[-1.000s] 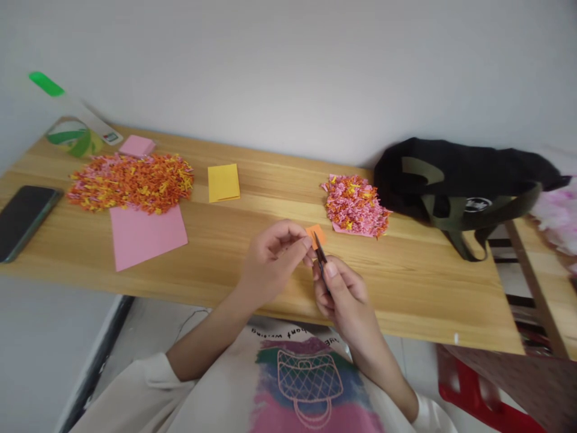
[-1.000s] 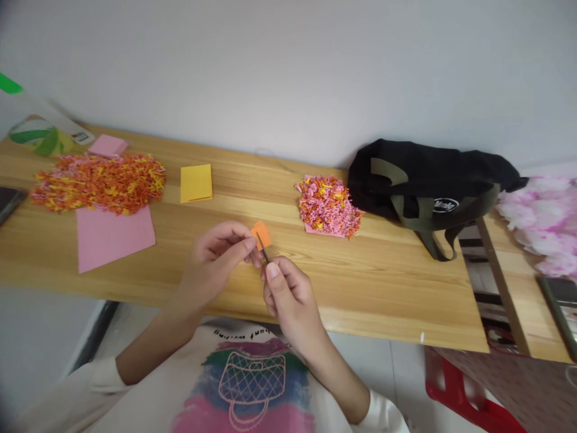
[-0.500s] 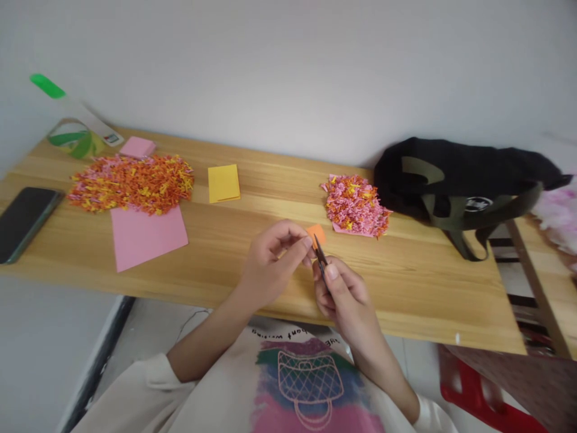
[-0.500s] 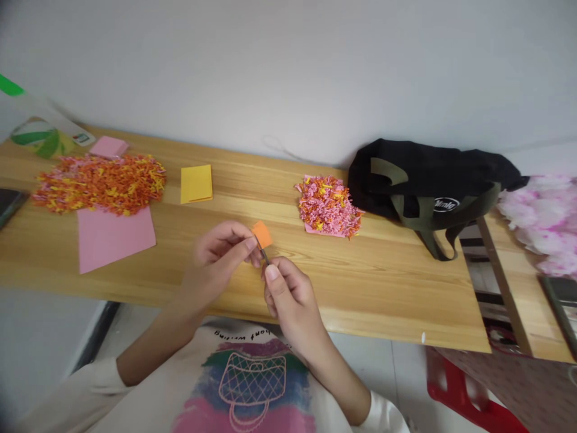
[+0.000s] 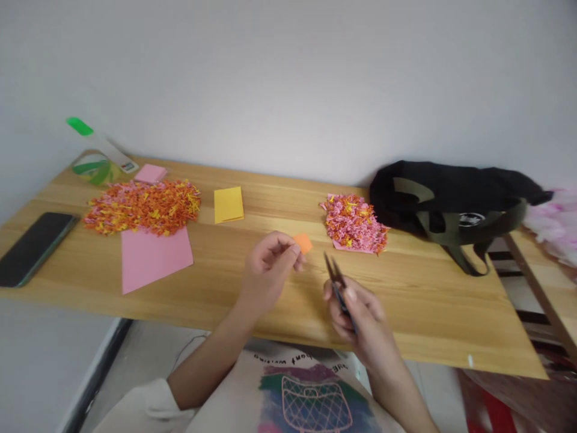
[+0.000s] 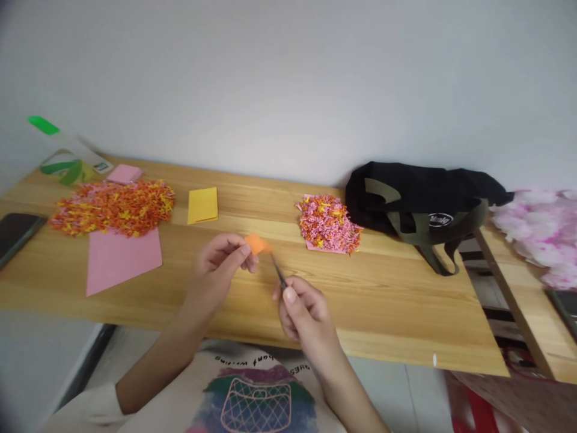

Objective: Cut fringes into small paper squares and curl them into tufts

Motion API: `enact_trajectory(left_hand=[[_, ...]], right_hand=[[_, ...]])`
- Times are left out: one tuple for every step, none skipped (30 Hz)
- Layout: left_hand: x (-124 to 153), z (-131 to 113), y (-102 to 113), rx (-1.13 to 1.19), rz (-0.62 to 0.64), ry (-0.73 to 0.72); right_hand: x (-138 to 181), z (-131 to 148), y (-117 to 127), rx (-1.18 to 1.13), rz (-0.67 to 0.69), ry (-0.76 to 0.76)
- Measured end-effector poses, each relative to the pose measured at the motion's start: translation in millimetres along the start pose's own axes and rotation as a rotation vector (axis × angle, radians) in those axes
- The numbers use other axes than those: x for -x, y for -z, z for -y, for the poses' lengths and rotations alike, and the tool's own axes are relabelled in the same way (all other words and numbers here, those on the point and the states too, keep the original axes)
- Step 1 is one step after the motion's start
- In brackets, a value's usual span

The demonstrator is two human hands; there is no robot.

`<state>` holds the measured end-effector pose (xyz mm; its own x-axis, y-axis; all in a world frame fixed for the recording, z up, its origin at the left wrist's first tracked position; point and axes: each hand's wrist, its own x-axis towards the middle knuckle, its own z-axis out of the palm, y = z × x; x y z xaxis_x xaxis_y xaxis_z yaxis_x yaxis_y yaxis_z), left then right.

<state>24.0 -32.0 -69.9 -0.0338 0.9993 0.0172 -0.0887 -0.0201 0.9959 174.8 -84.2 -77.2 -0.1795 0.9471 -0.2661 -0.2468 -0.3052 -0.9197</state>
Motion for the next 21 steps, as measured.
enact_trajectory(left_hand=[[0, 1, 0, -0.057, -0.007, -0.018], [2, 1, 0, -0.135, -0.006, -0.051], [3, 1, 0, -0.227, 0.000, -0.102], [6, 1, -1, -0.327, 0.014, -0.172], [8, 0, -1, -0.422, 0.034, -0.255], [10, -1, -2, -0.507, 0.062, -0.341], [11, -2, -3, -0.575, 0.095, -0.414], [12, -4, -4, -0.625, 0.132, -0.468], [13, -5, -4, -0.656, 0.169, -0.500], [13, -6, -5, -0.670, 0.206, -0.511], [13, -7, -5, -0.669, 0.240, -0.505], [13, -7, -5, -0.656, 0.268, -0.491], [13, -8, -5, -0.632, 0.288, -0.472], [13, -8, -4, -0.606, 0.298, -0.448], [13, -7, -4, -0.583, 0.293, -0.419], [13, -7, -4, -0.566, 0.274, -0.385], [13, -6, -3, -0.556, 0.244, -0.348], [13, -5, -3, -0.551, 0.212, -0.309], [12, -4, -3, -0.548, 0.191, -0.266], [12, -4, -3, -0.537, 0.194, -0.219], [11, -3, -3, -0.508, 0.221, -0.166]], right_hand=[[-1, 4, 0, 0.030, -0.047, 0.061], [-3, 8, -1, 0.086, -0.118, 0.124], [-6, 12, -3, 0.155, -0.191, 0.176], [-9, 16, -6, 0.223, -0.247, 0.210], [-12, 19, -8, 0.271, -0.275, 0.234], [-15, 21, -11, 0.298, -0.282, 0.248], [-18, 22, -13, 0.310, -0.274, 0.255], [-20, 22, -14, 0.309, -0.261, 0.259], [-21, 21, -14, 0.302, -0.251, 0.256], [-22, 19, -13, 0.289, -0.247, 0.252], [-23, 17, -12, 0.276, -0.245, 0.247], [-23, 15, -10, 0.261, -0.244, 0.240], [-23, 13, -8, 0.244, -0.243, 0.230], [-23, 12, -6, 0.223, -0.243, 0.217], [-23, 11, -3, 0.201, -0.244, 0.204], [-23, 10, -1, 0.182, -0.249, 0.191], [-23, 9, 1, 0.164, -0.257, 0.181], [-23, 9, 2, 0.148, -0.268, 0.175], [-23, 9, 3, 0.136, -0.275, 0.171], [-23, 9, 4, 0.126, -0.275, 0.170], [-23, 9, 4, 0.121, -0.271, 0.170]])
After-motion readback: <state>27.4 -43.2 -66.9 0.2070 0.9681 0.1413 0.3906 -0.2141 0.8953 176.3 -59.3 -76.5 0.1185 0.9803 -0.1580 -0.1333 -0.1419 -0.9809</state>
